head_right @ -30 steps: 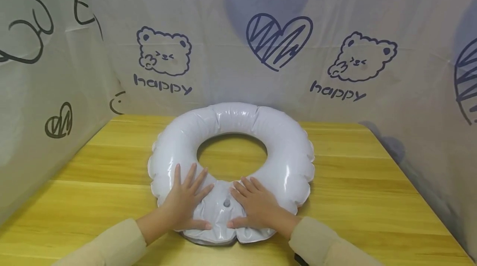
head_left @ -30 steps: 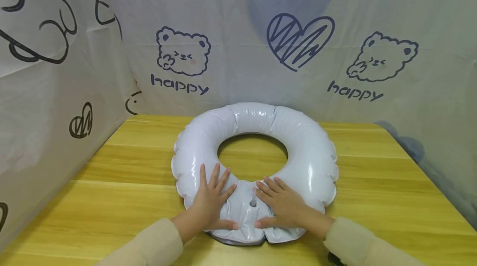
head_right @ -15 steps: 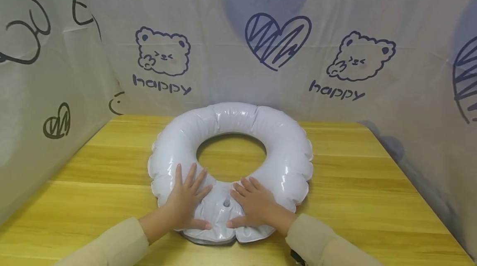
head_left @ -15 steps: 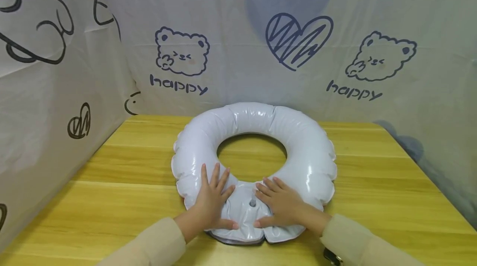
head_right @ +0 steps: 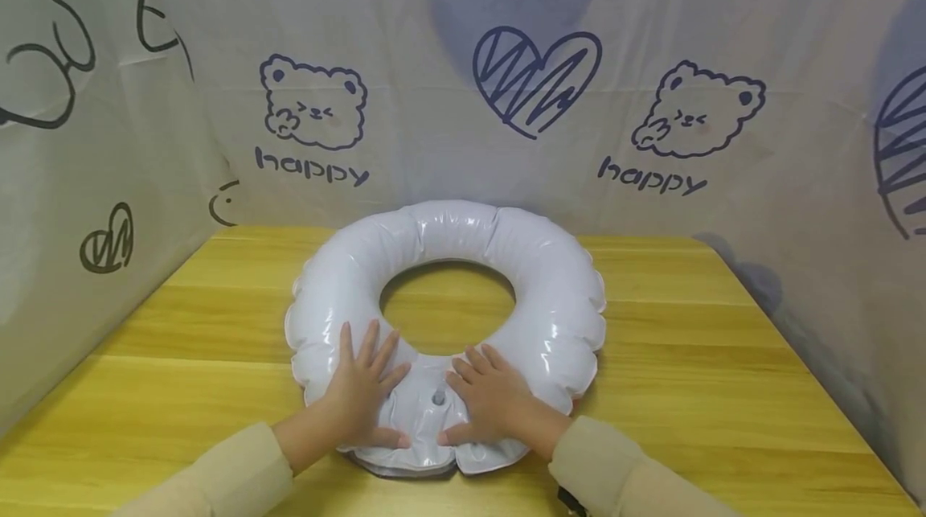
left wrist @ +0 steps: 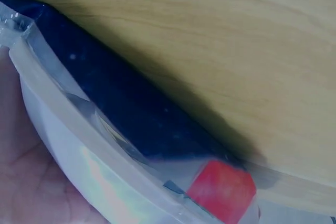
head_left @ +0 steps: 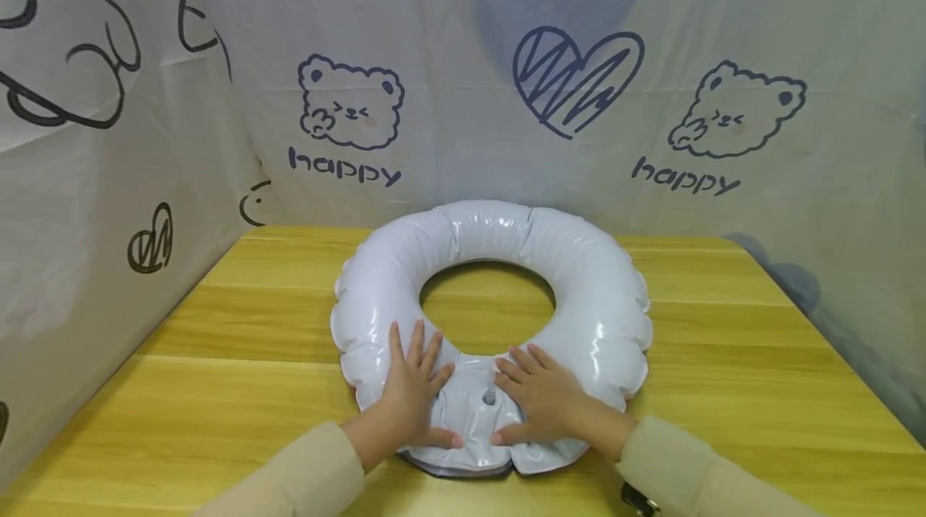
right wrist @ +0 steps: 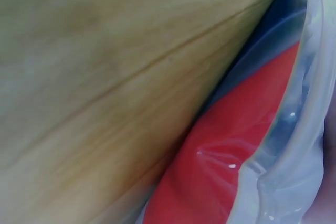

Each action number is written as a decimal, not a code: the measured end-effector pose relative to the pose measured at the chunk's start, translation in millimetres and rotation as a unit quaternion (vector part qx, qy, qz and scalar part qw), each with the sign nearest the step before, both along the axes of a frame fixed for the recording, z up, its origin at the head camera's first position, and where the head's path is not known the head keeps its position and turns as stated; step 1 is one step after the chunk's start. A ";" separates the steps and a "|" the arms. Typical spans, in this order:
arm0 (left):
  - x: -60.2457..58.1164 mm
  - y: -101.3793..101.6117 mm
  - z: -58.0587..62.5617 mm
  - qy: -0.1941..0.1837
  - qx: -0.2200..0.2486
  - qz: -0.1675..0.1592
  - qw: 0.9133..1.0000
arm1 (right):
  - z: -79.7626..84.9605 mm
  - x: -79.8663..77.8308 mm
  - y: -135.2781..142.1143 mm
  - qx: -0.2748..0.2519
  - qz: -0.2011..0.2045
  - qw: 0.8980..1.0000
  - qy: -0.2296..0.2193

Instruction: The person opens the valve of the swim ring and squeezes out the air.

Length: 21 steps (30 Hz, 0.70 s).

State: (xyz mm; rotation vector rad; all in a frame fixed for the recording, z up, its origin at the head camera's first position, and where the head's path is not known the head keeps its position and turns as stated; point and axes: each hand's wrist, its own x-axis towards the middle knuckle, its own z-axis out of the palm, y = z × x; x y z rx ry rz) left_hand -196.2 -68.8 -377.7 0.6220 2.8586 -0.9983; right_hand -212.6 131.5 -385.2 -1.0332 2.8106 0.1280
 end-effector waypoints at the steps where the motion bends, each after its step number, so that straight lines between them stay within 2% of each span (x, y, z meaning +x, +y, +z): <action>1: -0.8 -1.4 -0.8 0.000 0.008 -0.005 1.000 | -0.4 0.1 0.5 0.000 0.001 1.000 0.003; 4: -4.0 -8.4 -4.5 0.000 0.055 -0.027 0.998 | -3.6 -0.3 3.0 -0.011 0.003 1.000 0.002; 6: -6.5 -14.2 -7.2 0.005 0.101 -0.051 0.994 | -7.1 -0.7 5.6 -0.024 0.005 1.000 -0.004; 9: -9.5 -21.9 -8.9 0.015 0.163 -0.085 0.983 | -13.4 -1.3 9.3 -0.046 0.010 0.999 -0.009; 15: -13.1 -21.5 -7.1 0.044 0.242 -0.126 0.961 | -18.6 -1.0 14.2 -0.074 0.025 0.997 -0.004; 18: -14.0 -14.5 -7.7 0.034 0.281 -0.146 0.948 | -19.0 -0.2 14.6 -0.078 0.032 0.996 0.004; 20: -14.0 -9.8 -9.9 0.016 0.291 -0.153 0.944 | -19.5 0.3 14.4 -0.078 0.035 0.996 0.014; 21: -13.9 -8.1 -11.2 0.006 0.289 -0.149 0.945 | -19.8 0.5 14.2 -0.079 0.038 0.996 0.019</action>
